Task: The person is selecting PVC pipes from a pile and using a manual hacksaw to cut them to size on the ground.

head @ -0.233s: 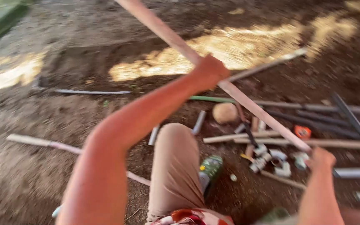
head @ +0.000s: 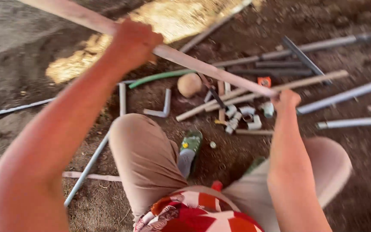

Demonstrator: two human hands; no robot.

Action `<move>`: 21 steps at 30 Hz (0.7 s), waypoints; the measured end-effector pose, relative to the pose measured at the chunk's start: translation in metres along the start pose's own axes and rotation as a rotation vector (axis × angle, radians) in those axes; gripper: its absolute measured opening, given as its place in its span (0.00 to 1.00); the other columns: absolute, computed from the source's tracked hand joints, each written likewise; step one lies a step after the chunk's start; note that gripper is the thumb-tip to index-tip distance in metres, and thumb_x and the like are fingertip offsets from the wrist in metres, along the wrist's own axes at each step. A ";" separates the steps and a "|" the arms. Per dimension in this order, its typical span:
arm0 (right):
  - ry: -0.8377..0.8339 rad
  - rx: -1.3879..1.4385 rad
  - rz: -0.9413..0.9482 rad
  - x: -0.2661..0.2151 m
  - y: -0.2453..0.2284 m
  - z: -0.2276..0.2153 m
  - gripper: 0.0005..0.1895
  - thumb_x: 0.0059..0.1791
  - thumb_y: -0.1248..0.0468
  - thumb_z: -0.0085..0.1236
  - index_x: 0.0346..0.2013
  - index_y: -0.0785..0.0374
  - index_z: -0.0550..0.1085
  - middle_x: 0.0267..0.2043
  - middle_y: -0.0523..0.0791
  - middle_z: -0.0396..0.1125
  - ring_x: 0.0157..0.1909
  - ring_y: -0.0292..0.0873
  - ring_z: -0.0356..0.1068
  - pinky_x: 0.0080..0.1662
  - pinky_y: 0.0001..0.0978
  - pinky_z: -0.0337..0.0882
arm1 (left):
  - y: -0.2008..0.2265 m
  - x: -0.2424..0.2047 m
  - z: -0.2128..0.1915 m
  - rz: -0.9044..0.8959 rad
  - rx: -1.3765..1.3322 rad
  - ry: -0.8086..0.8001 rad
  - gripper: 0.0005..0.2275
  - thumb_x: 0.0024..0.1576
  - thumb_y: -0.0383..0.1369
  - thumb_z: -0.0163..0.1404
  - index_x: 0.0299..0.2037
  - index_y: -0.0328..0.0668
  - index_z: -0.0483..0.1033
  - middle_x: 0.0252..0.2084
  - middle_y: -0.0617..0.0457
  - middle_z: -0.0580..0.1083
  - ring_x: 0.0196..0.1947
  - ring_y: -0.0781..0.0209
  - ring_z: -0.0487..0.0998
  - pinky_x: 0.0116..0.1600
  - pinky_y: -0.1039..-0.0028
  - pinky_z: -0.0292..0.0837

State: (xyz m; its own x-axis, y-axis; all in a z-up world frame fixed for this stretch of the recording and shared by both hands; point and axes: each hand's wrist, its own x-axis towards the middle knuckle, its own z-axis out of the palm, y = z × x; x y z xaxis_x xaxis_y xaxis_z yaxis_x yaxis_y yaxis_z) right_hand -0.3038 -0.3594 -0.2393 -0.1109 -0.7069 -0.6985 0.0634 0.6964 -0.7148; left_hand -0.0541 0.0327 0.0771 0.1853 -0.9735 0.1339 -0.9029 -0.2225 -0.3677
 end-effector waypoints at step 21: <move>-0.736 -0.442 -0.115 -0.217 -0.063 -0.020 0.16 0.49 0.70 0.45 0.52 0.69 0.67 0.47 0.51 0.67 0.44 0.43 0.71 0.45 0.27 0.77 | -0.011 -0.170 0.116 -0.668 -0.438 -0.701 0.17 0.52 0.37 0.54 0.53 0.51 0.71 0.45 0.48 0.76 0.42 0.51 0.78 0.64 0.49 0.57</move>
State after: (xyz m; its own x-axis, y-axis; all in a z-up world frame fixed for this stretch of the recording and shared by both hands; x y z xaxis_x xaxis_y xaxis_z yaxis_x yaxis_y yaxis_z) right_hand -0.3035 -0.2470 -0.0423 0.5867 -0.5697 -0.5755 -0.3171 0.4923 -0.8106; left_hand -0.0305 0.1946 -0.0483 0.7512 -0.5048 -0.4253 -0.5706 -0.8206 -0.0338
